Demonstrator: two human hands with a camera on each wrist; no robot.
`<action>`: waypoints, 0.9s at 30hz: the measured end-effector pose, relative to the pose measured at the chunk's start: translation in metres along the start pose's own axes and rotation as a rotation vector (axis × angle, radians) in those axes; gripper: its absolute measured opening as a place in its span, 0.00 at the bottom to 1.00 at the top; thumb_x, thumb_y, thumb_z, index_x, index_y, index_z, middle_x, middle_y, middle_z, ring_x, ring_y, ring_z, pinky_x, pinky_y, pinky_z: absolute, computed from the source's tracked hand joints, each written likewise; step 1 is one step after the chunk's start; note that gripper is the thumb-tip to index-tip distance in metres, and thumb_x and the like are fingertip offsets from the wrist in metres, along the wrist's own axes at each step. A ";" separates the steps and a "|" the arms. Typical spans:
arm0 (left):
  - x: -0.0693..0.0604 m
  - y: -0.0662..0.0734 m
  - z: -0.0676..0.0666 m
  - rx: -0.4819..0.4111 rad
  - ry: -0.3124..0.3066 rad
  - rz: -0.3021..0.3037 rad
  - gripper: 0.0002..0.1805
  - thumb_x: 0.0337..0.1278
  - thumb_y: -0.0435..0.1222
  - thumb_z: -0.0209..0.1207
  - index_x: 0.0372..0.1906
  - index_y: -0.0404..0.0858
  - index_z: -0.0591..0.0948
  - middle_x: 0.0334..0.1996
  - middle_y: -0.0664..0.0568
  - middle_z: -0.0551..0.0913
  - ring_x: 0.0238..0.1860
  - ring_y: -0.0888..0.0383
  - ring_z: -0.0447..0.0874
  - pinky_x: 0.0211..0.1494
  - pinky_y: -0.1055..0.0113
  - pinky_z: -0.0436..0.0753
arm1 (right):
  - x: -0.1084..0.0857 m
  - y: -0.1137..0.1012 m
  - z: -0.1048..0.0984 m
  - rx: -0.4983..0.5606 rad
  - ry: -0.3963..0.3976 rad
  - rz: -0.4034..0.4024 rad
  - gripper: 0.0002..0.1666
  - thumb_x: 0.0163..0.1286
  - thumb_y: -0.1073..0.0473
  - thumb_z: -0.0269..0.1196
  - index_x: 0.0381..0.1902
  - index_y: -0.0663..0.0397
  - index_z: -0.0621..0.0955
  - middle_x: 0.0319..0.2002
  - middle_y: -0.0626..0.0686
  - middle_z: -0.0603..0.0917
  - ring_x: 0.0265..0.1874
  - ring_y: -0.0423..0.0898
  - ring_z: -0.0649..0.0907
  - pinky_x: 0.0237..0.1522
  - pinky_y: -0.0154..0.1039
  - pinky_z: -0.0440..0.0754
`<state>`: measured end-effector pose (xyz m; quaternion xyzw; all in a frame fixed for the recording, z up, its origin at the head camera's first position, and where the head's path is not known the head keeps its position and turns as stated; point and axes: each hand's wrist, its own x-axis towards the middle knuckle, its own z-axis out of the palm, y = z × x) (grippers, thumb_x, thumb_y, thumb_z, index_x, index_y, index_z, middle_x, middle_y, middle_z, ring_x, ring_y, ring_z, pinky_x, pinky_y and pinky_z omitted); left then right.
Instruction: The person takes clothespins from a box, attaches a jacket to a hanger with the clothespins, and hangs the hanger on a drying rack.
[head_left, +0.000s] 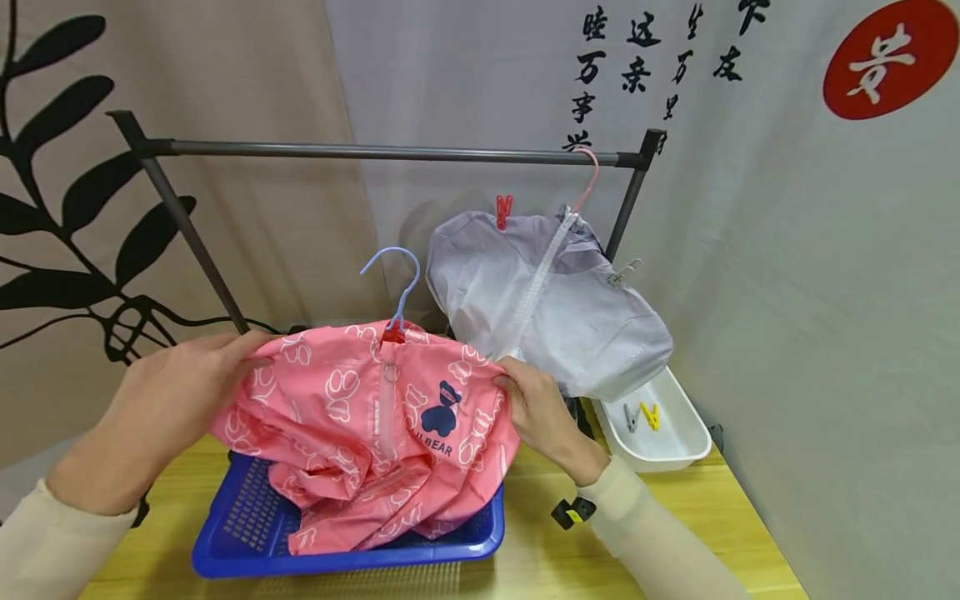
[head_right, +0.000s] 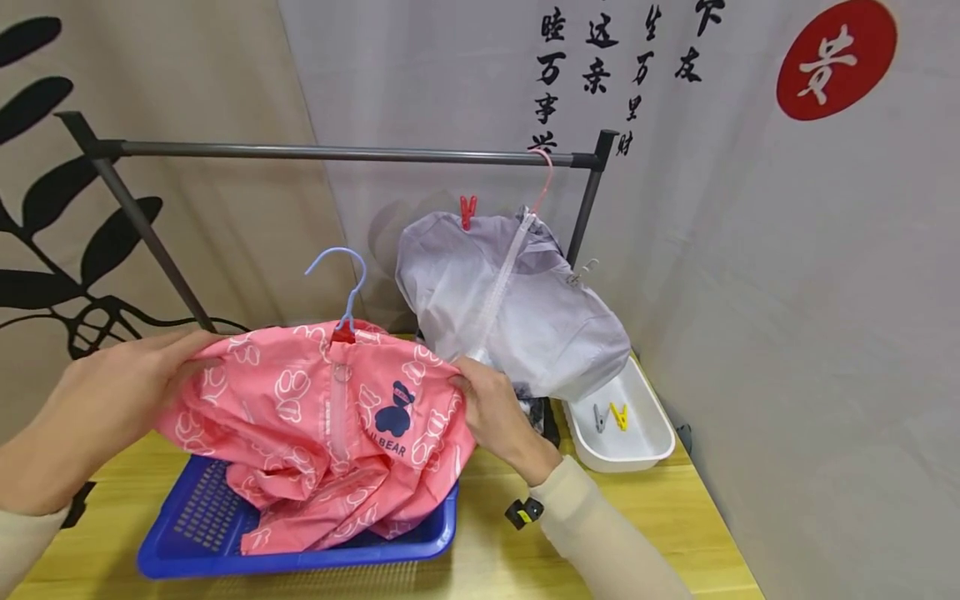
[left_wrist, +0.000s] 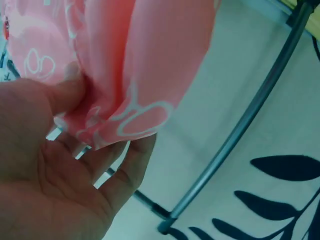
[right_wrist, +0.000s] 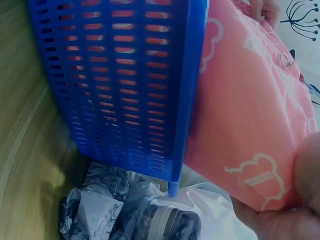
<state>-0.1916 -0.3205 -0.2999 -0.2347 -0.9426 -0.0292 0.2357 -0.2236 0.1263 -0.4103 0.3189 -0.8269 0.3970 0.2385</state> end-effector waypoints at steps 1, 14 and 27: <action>0.000 0.002 -0.001 0.020 -0.015 -0.008 0.21 0.71 0.33 0.78 0.65 0.47 0.89 0.30 0.50 0.90 0.20 0.55 0.79 0.16 0.59 0.77 | 0.000 0.000 0.000 0.004 -0.004 0.003 0.08 0.88 0.70 0.63 0.52 0.60 0.89 0.43 0.57 0.94 0.42 0.51 0.93 0.49 0.48 0.95; -0.005 0.023 -0.009 0.103 -0.241 -0.139 0.33 0.73 0.36 0.77 0.77 0.50 0.78 0.25 0.48 0.84 0.19 0.53 0.72 0.16 0.63 0.75 | -0.006 -0.004 -0.009 -0.023 -0.061 0.046 0.09 0.87 0.67 0.66 0.58 0.57 0.90 0.47 0.54 0.94 0.44 0.48 0.91 0.52 0.46 0.93; -0.011 0.028 0.001 0.008 -0.011 -0.135 0.27 0.64 0.28 0.80 0.67 0.40 0.88 0.51 0.31 0.91 0.27 0.36 0.89 0.22 0.39 0.89 | -0.024 -0.003 -0.035 -0.015 -0.120 0.092 0.17 0.88 0.63 0.68 0.69 0.53 0.89 0.56 0.52 0.95 0.53 0.48 0.95 0.58 0.46 0.97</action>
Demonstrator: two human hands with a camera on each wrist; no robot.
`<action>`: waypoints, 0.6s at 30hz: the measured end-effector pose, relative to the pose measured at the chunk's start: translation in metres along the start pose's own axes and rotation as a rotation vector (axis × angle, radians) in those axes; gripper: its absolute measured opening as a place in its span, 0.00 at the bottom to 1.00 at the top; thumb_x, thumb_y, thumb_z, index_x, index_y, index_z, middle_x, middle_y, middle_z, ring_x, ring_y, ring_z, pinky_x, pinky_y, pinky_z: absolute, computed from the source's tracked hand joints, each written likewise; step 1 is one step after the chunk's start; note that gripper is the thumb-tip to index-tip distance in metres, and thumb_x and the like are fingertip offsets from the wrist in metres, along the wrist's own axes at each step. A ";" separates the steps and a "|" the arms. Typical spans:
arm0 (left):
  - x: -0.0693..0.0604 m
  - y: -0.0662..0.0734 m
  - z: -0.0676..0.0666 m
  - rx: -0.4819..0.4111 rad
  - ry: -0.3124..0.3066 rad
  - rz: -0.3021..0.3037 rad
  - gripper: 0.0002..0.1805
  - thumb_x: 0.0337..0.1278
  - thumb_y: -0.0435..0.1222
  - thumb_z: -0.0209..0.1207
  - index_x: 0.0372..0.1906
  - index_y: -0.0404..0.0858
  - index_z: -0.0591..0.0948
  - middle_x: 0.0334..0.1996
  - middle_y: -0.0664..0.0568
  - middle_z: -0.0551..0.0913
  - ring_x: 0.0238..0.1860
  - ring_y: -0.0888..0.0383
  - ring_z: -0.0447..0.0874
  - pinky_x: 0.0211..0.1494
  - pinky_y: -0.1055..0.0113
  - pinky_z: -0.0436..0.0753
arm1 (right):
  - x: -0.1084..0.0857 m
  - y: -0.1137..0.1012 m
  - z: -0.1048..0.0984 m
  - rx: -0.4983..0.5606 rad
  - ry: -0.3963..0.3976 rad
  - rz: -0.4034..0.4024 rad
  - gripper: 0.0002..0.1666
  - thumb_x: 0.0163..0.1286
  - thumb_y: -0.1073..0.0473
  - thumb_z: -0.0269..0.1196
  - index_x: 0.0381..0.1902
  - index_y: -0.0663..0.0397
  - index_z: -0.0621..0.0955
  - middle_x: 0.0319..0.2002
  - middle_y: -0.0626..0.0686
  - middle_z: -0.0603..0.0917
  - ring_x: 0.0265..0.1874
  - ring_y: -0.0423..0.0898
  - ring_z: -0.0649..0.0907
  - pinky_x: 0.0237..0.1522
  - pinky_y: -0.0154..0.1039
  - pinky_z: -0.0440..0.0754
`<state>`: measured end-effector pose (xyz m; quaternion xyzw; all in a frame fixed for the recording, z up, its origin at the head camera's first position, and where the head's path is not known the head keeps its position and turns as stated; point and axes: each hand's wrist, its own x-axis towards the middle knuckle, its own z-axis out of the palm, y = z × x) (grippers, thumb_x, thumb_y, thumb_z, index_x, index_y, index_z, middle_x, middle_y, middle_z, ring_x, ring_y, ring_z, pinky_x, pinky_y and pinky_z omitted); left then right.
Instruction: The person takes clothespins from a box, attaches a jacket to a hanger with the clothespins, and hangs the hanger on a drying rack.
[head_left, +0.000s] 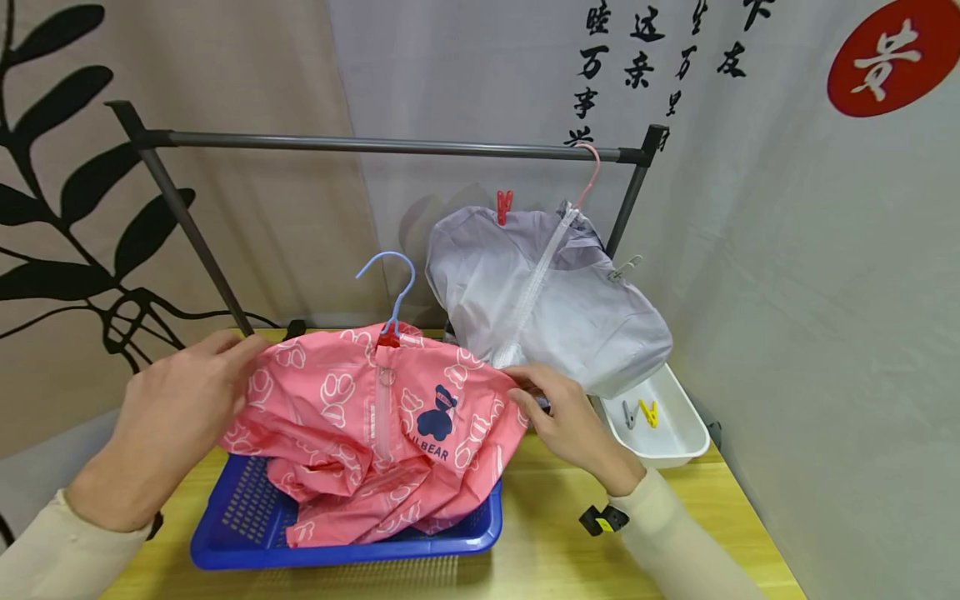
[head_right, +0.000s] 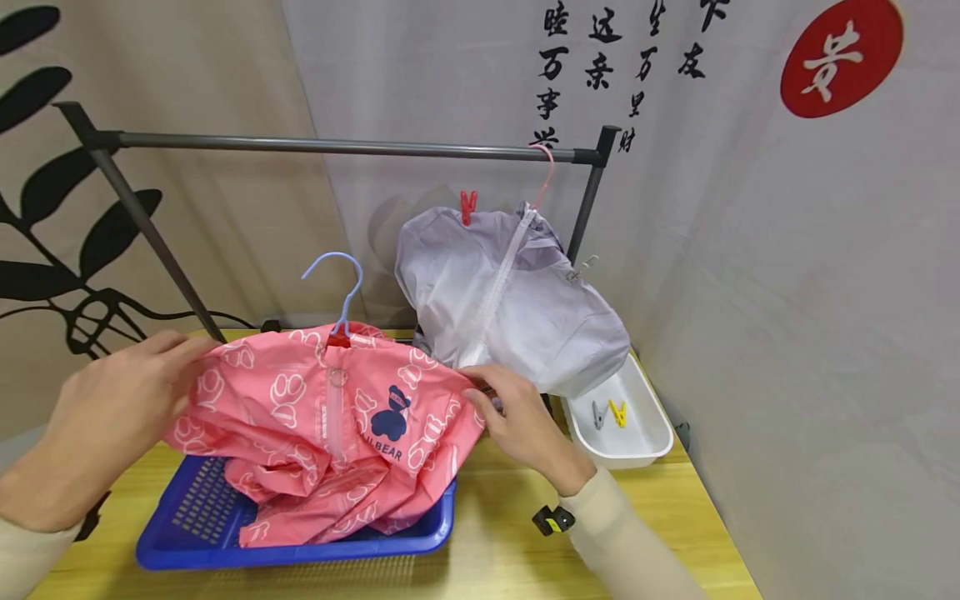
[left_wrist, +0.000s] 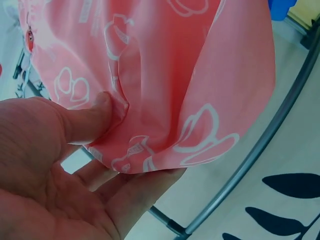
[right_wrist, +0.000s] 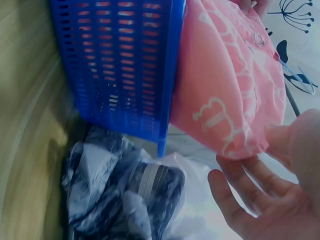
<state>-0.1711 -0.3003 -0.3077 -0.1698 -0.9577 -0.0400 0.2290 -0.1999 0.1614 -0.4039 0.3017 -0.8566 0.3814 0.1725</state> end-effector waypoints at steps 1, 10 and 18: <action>0.000 0.000 0.001 -0.007 0.014 0.007 0.27 0.63 0.27 0.80 0.66 0.39 0.89 0.50 0.31 0.91 0.26 0.38 0.88 0.23 0.38 0.90 | -0.002 0.001 -0.002 -0.004 -0.002 0.003 0.17 0.88 0.63 0.68 0.69 0.52 0.89 0.57 0.52 0.95 0.53 0.47 0.95 0.58 0.45 0.97; -0.004 -0.004 0.002 -0.054 0.017 -0.026 0.26 0.58 0.27 0.83 0.62 0.36 0.91 0.48 0.32 0.89 0.29 0.34 0.90 0.24 0.36 0.90 | -0.023 0.015 -0.020 -0.026 -0.027 0.037 0.18 0.88 0.63 0.68 0.70 0.52 0.89 0.61 0.52 0.95 0.55 0.46 0.95 0.59 0.45 0.96; -0.004 -0.006 0.001 -0.080 0.023 -0.046 0.23 0.60 0.28 0.82 0.60 0.34 0.92 0.44 0.34 0.90 0.28 0.35 0.90 0.22 0.39 0.89 | -0.039 0.025 -0.040 -0.092 -0.029 0.056 0.18 0.86 0.66 0.69 0.69 0.51 0.89 0.59 0.52 0.95 0.52 0.43 0.94 0.56 0.40 0.95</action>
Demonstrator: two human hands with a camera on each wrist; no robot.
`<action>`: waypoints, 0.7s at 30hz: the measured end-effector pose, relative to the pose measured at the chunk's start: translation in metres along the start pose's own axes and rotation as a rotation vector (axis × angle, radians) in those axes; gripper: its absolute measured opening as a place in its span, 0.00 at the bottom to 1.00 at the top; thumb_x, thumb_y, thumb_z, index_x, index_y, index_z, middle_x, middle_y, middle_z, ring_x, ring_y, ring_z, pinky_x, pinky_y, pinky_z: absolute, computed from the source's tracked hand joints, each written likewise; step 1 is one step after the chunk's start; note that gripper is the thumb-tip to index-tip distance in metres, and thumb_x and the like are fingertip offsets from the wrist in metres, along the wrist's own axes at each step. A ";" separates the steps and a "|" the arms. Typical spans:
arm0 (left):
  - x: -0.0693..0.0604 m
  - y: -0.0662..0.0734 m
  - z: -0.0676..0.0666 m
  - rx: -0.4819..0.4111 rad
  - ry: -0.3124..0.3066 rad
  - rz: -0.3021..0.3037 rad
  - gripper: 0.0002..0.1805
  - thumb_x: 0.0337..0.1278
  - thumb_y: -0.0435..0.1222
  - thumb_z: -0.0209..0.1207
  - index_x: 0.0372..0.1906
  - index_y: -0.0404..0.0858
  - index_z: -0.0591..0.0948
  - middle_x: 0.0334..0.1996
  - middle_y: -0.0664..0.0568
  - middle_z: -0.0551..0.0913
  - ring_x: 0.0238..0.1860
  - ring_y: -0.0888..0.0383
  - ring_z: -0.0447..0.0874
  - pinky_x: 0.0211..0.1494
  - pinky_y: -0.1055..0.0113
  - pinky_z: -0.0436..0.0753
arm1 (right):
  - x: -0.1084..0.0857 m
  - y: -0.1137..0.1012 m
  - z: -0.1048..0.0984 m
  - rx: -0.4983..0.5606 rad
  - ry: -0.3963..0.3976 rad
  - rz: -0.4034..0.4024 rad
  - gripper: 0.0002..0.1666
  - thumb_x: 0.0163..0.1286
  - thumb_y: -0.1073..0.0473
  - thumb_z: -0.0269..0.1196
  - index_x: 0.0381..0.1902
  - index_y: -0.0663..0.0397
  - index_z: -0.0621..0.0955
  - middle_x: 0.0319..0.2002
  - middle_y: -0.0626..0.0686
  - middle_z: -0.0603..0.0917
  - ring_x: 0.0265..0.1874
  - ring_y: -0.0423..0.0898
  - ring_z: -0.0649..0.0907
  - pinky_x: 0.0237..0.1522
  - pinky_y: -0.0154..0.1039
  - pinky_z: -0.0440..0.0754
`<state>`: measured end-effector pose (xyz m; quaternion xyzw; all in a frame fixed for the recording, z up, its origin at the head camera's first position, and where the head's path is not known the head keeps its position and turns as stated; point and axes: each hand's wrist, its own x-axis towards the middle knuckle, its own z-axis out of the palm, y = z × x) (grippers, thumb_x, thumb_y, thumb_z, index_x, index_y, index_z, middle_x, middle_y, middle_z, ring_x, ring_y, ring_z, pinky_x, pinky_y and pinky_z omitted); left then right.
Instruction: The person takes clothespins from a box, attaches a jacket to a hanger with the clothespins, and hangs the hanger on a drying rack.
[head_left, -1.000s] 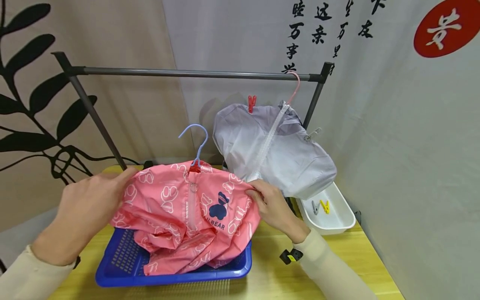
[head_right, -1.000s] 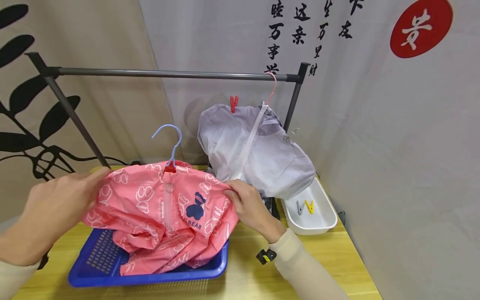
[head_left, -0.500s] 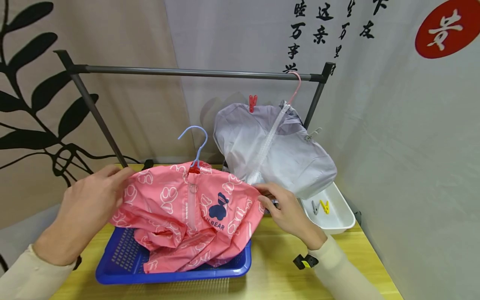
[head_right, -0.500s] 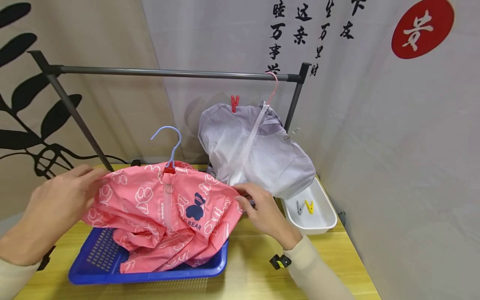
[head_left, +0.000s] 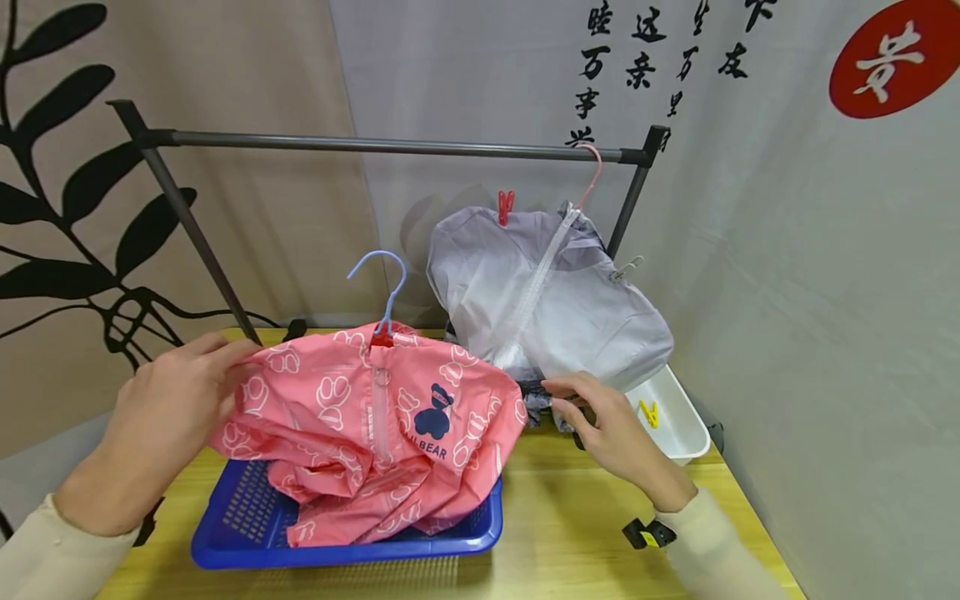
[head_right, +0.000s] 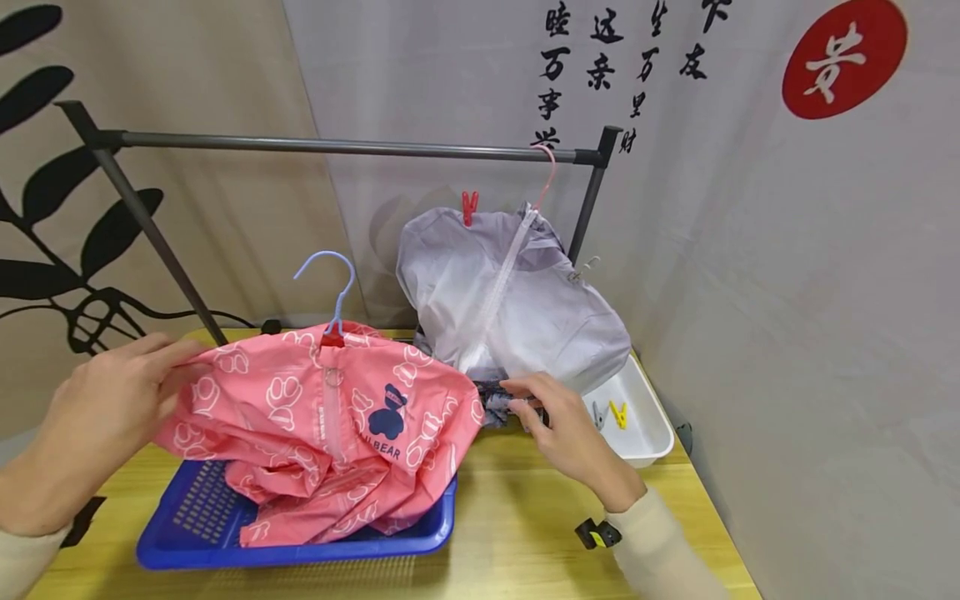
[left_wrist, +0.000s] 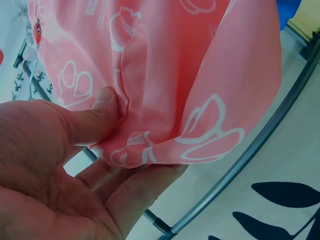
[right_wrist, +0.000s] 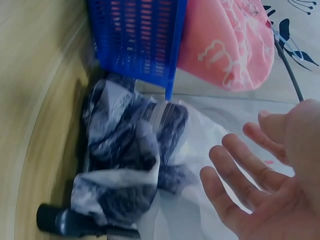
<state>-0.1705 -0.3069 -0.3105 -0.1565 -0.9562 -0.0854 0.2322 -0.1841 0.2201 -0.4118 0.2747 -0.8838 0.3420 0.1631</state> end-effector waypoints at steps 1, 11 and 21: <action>0.000 0.000 0.000 -0.001 0.002 -0.001 0.23 0.60 0.28 0.82 0.60 0.34 0.92 0.43 0.34 0.90 0.27 0.36 0.89 0.21 0.40 0.89 | -0.002 0.002 -0.002 -0.014 -0.004 0.002 0.18 0.86 0.65 0.69 0.68 0.51 0.89 0.59 0.52 0.95 0.51 0.41 0.93 0.56 0.41 0.95; -0.002 0.000 0.001 -0.005 -0.007 -0.018 0.22 0.58 0.27 0.83 0.59 0.32 0.93 0.41 0.33 0.90 0.28 0.34 0.89 0.25 0.38 0.91 | -0.027 0.027 -0.019 -0.142 -0.078 0.014 0.15 0.86 0.64 0.69 0.65 0.55 0.91 0.62 0.50 0.93 0.60 0.51 0.94 0.63 0.58 0.93; -0.003 0.000 0.002 0.000 -0.012 -0.027 0.23 0.58 0.26 0.83 0.59 0.31 0.93 0.43 0.31 0.90 0.29 0.32 0.90 0.26 0.38 0.91 | -0.050 0.052 -0.039 -0.201 -0.156 0.134 0.15 0.90 0.61 0.66 0.66 0.50 0.92 0.64 0.52 0.94 0.63 0.58 0.93 0.66 0.66 0.91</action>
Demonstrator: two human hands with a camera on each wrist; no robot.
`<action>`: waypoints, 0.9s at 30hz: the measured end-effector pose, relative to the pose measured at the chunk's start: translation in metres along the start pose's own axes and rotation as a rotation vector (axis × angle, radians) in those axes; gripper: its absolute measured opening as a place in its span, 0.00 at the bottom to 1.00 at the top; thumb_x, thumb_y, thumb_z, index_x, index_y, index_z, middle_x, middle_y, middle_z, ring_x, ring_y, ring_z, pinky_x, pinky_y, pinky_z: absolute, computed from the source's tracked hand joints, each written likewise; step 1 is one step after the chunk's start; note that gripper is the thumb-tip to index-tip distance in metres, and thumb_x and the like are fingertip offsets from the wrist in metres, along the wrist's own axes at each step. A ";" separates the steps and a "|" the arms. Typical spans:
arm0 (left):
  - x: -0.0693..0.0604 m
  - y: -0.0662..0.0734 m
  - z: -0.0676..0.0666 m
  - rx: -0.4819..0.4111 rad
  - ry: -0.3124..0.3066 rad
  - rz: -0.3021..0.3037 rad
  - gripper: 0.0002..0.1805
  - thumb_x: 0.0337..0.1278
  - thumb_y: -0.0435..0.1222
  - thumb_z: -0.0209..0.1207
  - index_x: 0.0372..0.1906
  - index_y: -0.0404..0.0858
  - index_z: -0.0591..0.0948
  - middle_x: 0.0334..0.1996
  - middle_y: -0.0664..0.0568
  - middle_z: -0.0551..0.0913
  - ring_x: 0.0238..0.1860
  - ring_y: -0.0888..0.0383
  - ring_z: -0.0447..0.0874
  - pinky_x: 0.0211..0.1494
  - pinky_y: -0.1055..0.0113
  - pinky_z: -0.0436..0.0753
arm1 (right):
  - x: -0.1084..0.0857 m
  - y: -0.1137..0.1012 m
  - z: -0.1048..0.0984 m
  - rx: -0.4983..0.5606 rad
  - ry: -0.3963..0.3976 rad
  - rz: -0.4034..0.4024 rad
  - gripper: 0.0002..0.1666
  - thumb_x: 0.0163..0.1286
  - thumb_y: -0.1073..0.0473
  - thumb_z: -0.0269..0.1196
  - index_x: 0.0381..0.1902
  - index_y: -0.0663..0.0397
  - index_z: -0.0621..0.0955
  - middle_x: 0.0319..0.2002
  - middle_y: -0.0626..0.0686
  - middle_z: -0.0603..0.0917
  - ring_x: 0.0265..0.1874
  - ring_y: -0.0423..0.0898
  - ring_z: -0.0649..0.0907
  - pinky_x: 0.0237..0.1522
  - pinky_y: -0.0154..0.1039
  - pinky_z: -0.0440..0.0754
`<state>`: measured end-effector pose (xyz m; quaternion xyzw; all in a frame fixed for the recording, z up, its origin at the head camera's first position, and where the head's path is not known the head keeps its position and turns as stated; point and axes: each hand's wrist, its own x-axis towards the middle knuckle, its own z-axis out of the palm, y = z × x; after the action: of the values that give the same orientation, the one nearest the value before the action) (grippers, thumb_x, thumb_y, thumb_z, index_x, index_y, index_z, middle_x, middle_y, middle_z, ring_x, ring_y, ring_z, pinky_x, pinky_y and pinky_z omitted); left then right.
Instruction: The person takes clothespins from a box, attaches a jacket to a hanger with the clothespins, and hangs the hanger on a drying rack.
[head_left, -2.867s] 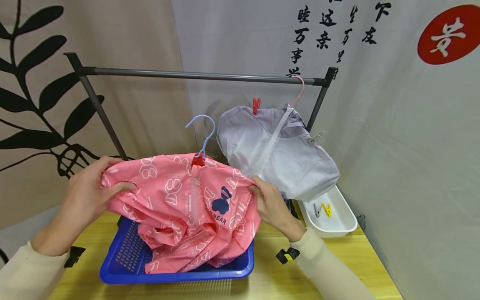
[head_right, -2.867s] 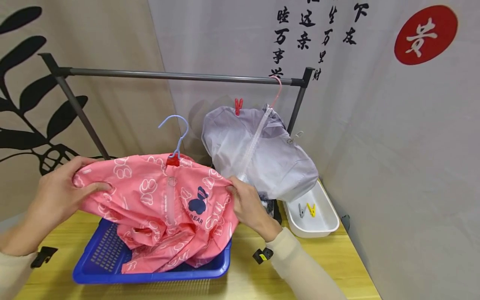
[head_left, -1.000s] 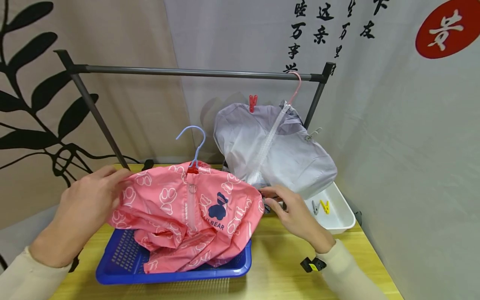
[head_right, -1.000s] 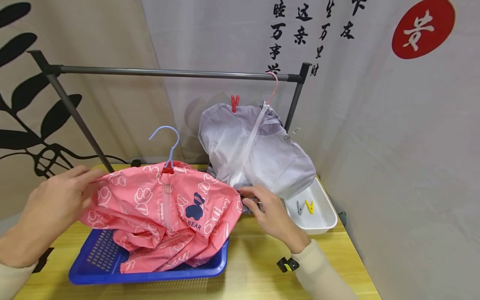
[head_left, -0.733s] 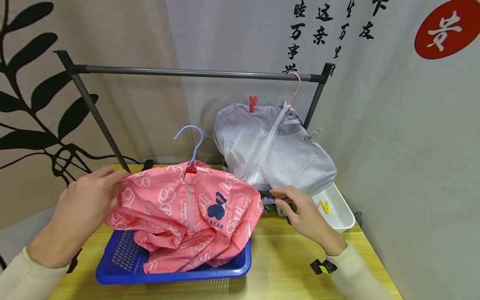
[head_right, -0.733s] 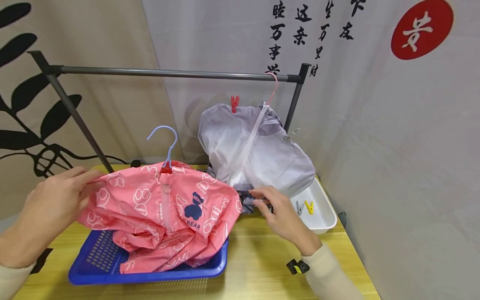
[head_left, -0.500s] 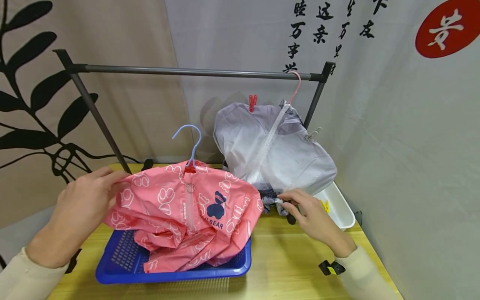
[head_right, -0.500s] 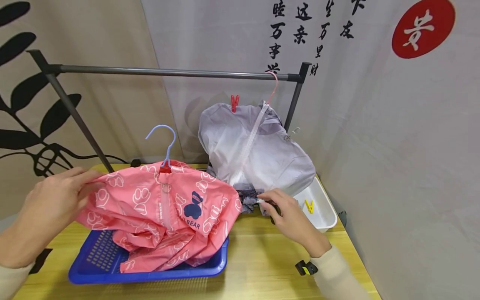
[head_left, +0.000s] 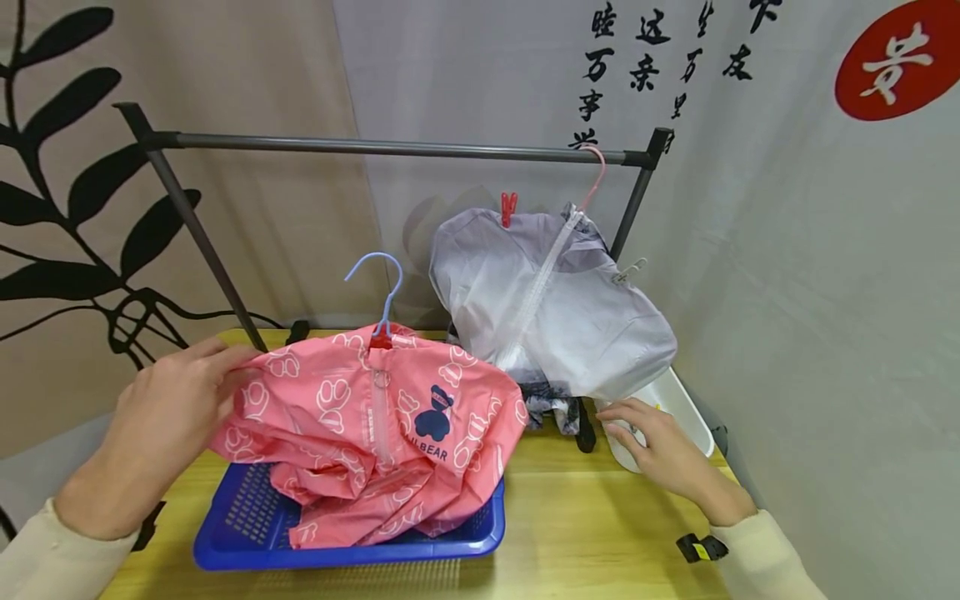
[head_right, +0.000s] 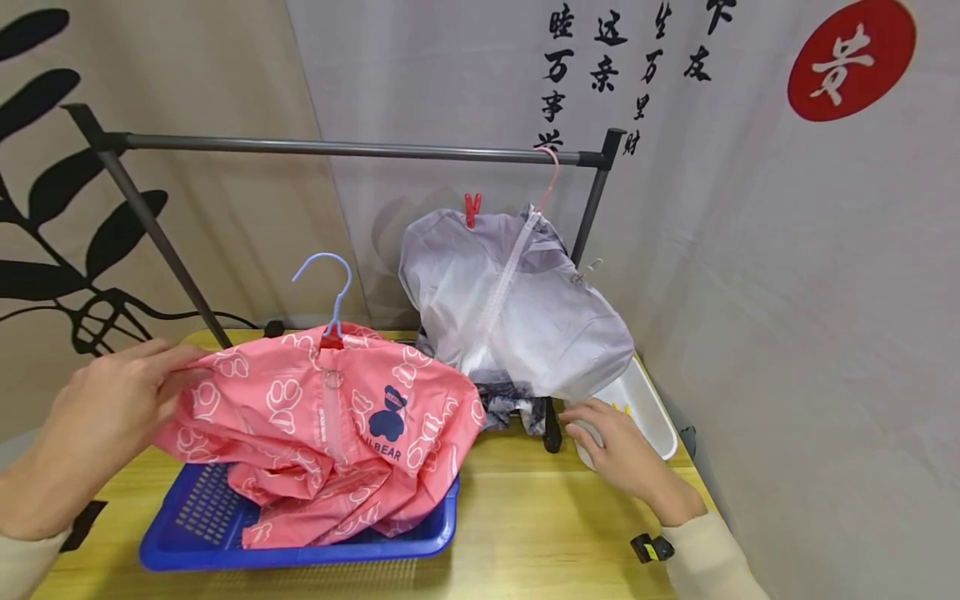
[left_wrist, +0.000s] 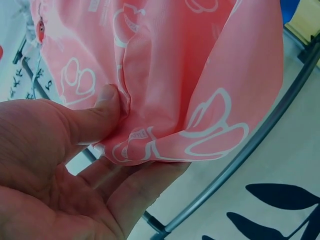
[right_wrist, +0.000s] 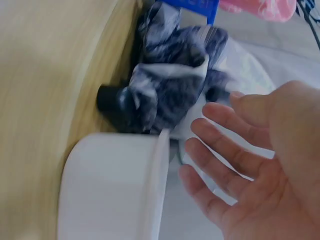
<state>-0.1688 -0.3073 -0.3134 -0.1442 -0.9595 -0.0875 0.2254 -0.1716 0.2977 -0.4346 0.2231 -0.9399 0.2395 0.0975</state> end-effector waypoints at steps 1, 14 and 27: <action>0.000 0.000 0.000 0.000 0.000 -0.001 0.23 0.58 0.26 0.83 0.59 0.31 0.93 0.43 0.32 0.90 0.29 0.32 0.90 0.26 0.38 0.91 | -0.002 0.004 0.000 -0.002 -0.005 0.011 0.15 0.90 0.60 0.66 0.66 0.50 0.92 0.63 0.51 0.94 0.63 0.58 0.93 0.65 0.65 0.91; -0.004 0.002 0.001 -0.004 -0.015 -0.021 0.24 0.58 0.26 0.83 0.60 0.30 0.93 0.44 0.30 0.91 0.33 0.30 0.92 0.30 0.36 0.93 | -0.003 0.046 -0.002 -0.076 -0.093 0.027 0.13 0.86 0.62 0.70 0.61 0.61 0.92 0.61 0.62 0.93 0.61 0.65 0.93 0.64 0.67 0.91; -0.003 0.002 -0.001 0.001 -0.028 -0.023 0.24 0.57 0.25 0.83 0.59 0.29 0.92 0.45 0.29 0.92 0.35 0.28 0.92 0.32 0.33 0.94 | 0.003 0.062 -0.004 -0.071 -0.309 0.075 0.21 0.90 0.54 0.67 0.65 0.67 0.90 0.66 0.70 0.92 0.70 0.78 0.87 0.73 0.77 0.84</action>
<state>-0.1655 -0.3062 -0.3138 -0.1344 -0.9642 -0.0877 0.2112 -0.2031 0.3472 -0.4552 0.2186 -0.9592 0.1724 -0.0494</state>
